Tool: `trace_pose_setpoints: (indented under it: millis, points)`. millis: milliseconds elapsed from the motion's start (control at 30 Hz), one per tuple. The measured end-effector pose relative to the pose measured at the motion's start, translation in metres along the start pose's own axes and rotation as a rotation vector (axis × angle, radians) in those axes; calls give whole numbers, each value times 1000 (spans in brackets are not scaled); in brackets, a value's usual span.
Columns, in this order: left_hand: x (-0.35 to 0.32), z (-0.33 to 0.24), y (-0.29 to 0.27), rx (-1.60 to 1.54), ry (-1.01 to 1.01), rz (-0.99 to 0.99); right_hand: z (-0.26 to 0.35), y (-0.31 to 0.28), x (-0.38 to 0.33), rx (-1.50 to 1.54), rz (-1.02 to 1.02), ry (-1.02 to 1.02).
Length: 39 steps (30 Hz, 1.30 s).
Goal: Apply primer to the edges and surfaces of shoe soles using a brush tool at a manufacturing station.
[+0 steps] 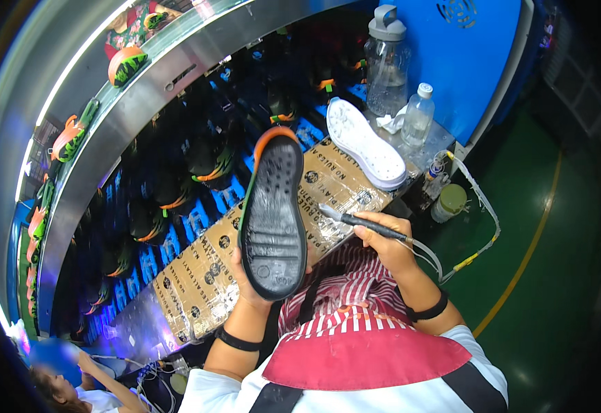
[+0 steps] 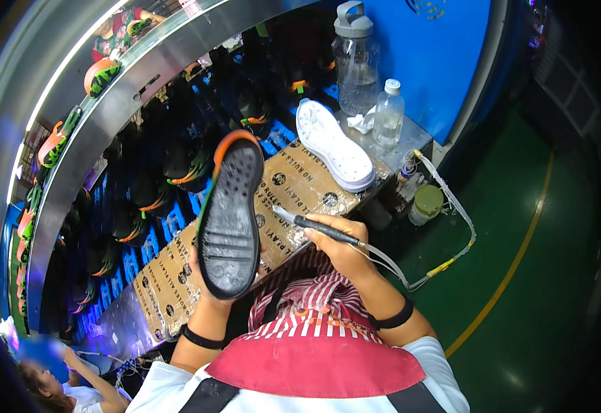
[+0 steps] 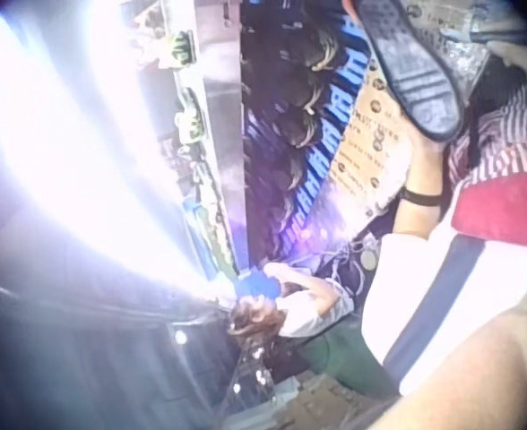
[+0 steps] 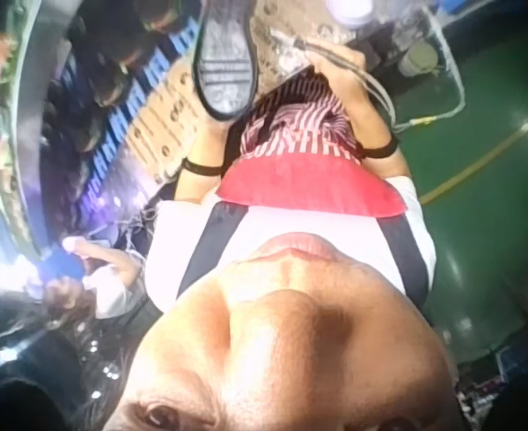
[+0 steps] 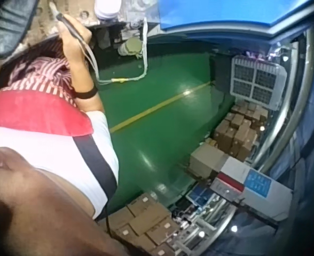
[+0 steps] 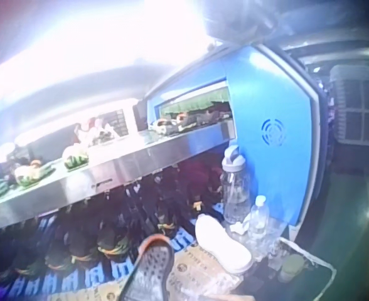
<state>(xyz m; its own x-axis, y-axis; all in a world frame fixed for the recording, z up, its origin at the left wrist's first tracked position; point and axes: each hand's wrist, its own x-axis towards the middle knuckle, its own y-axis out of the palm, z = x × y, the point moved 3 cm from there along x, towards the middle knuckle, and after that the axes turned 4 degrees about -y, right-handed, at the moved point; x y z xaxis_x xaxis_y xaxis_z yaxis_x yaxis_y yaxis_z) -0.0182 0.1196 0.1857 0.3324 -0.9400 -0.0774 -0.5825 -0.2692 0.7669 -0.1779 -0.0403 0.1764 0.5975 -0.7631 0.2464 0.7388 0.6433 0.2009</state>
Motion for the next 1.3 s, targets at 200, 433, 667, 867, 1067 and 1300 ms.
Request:
trace_pose_setpoints:
  millis: [200,433,667,867,1067,1300]
  points:
    - [92,-97,74,311,325,167,-4,-7,-3,-17,-4,51]
    - [216,-247,138,-99,385,112,0,-13,-11,1,-21,44]
    - [203,-281,129,1374,1356,-351,-3,-20,-16,-25,-55,64]
    - [154,-424,44,2130,1074,-1022,-8,-14,-16,0,22,64]
    - [101,-402,64,1689,1504,-452,-12,-12,-14,14,17,71]
    - [5,-315,64,255,1700,-449,-15,-11,-16,49,4,94]
